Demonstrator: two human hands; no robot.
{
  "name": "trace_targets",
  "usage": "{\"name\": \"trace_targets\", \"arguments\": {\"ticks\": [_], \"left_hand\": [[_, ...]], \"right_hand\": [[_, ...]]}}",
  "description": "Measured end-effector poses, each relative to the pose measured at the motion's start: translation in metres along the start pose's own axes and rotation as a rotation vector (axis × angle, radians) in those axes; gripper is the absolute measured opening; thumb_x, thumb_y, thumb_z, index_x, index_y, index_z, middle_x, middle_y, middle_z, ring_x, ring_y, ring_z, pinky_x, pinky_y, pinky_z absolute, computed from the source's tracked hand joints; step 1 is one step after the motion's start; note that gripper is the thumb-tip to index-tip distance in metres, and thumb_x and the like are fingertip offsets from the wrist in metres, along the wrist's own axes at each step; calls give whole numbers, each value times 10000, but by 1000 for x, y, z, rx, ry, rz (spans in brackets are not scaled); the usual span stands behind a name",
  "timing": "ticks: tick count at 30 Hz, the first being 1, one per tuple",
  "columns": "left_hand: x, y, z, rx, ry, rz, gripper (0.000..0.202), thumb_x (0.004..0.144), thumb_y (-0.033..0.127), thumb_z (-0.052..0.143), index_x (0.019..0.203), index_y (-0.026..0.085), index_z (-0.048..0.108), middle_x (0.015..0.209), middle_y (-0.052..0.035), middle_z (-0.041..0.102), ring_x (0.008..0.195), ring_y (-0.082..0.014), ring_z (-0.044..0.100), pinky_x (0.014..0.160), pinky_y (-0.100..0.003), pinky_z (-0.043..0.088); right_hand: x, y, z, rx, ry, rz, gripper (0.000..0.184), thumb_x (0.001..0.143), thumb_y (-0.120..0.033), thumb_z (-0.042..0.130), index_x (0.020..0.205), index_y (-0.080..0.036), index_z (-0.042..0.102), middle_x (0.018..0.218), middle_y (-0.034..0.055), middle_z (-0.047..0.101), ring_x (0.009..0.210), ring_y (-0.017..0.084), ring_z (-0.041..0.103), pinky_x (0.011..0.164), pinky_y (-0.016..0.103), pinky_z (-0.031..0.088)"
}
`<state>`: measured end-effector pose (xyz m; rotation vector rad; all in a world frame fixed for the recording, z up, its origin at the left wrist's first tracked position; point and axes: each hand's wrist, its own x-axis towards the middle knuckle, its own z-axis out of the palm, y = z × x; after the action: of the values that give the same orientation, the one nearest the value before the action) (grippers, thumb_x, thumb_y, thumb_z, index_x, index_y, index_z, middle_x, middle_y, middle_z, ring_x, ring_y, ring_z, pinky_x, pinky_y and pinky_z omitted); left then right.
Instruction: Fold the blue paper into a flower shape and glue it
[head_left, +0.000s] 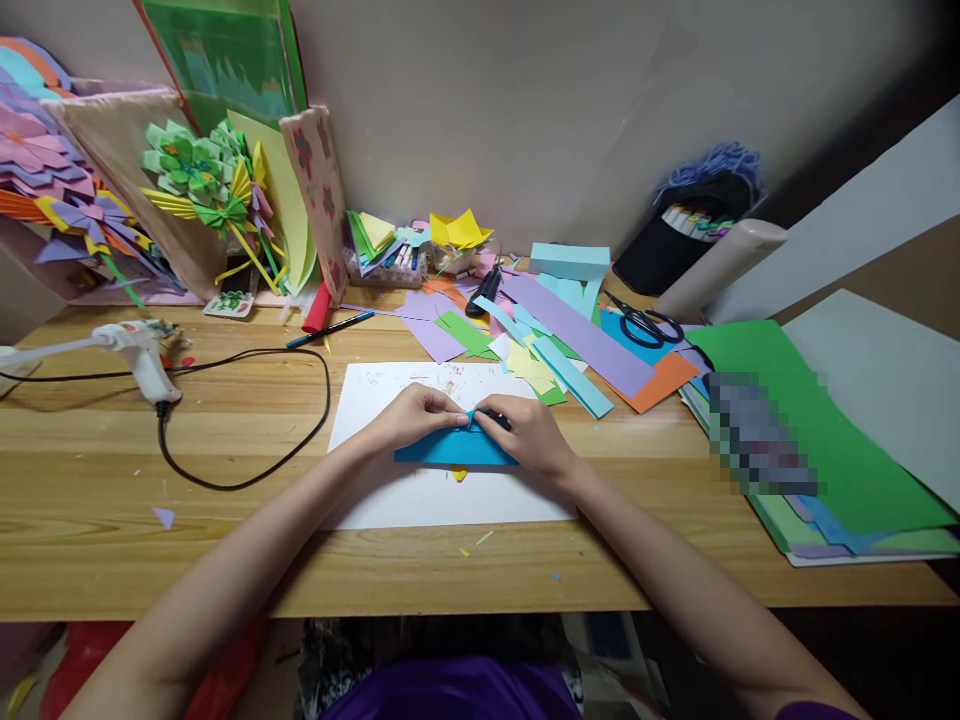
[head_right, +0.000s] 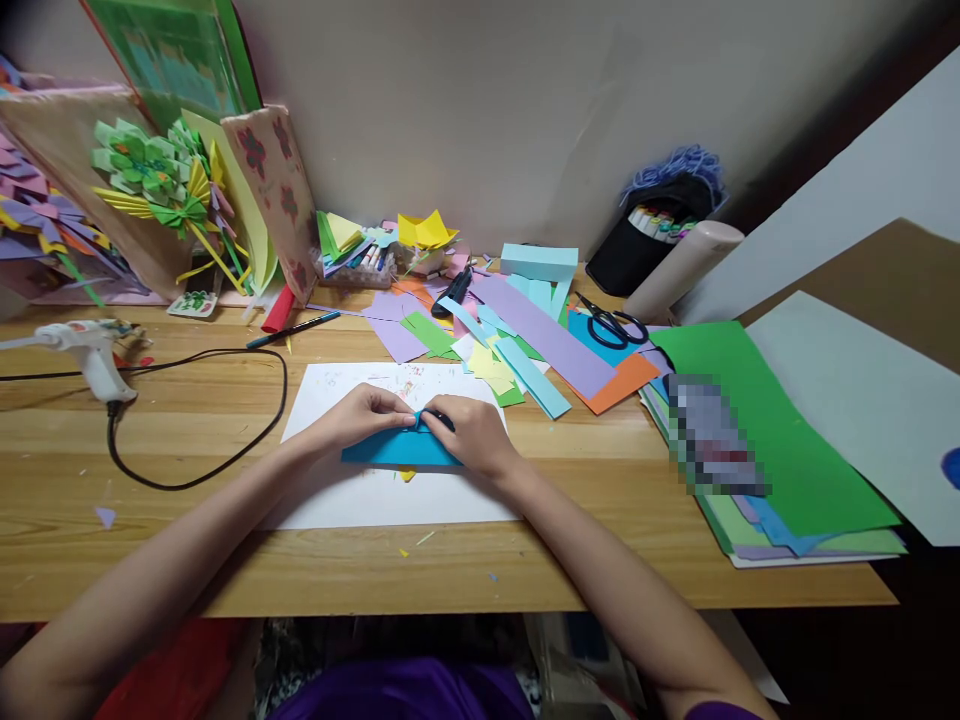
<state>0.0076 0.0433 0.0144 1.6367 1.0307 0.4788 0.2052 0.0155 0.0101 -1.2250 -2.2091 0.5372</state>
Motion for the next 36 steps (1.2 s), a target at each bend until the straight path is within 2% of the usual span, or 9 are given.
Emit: {"name": "trace_targets", "arguments": {"ticks": [5, 11, 16, 21, 26, 36], "left_hand": [[1, -4, 4, 59, 69, 13, 354, 721, 463, 610, 675, 117, 668, 630, -19, 630, 579, -110, 498, 536, -224, 353], [0, -2, 6, 75, 96, 15, 373, 704, 478, 616, 589, 124, 614, 516, 37, 500, 505, -79, 385, 468, -213, 261], [-1, 2, 7, 54, 90, 26, 378, 714, 470, 607, 567, 122, 597, 519, 30, 500, 514, -79, 384, 472, -210, 264], [-4, 6, 7, 48, 79, 49, 376, 731, 465, 582, 614, 114, 646, 559, 0, 570, 539, -93, 435, 492, -213, 304], [-4, 5, 10, 7, 32, 50, 339, 702, 455, 619, 672, 121, 669, 607, -9, 611, 557, -99, 472, 502, -211, 333], [-5, 6, 15, -57, 55, 28, 300, 663, 397, 668, 573, 113, 633, 516, 17, 539, 503, -77, 407, 480, -212, 293]], "right_hand": [[1, -3, 3, 215, 8, 158, 198, 832, -294, 504, 705, -182, 608, 662, -5, 599, 628, 120, 514, 597, 237, 362], [5, -2, 3, 362, -48, 250, 268, 845, -352, 466, 687, -174, 588, 647, -7, 565, 622, 119, 483, 581, 239, 364], [7, -3, 0, 481, -50, 238, 180, 811, -320, 513, 791, -176, 618, 794, 20, 635, 759, 141, 551, 708, 269, 423], [8, -2, -4, 528, -82, 233, 181, 778, -346, 571, 785, -176, 632, 800, 22, 643, 751, 139, 554, 672, 256, 420], [7, 1, 0, 564, -65, 294, 232, 755, -392, 598, 715, -164, 609, 733, 17, 616, 677, 130, 532, 599, 243, 413], [6, -3, 7, 520, -35, 285, 247, 795, -373, 555, 659, -167, 564, 677, -7, 580, 651, 114, 498, 618, 237, 383]]}}
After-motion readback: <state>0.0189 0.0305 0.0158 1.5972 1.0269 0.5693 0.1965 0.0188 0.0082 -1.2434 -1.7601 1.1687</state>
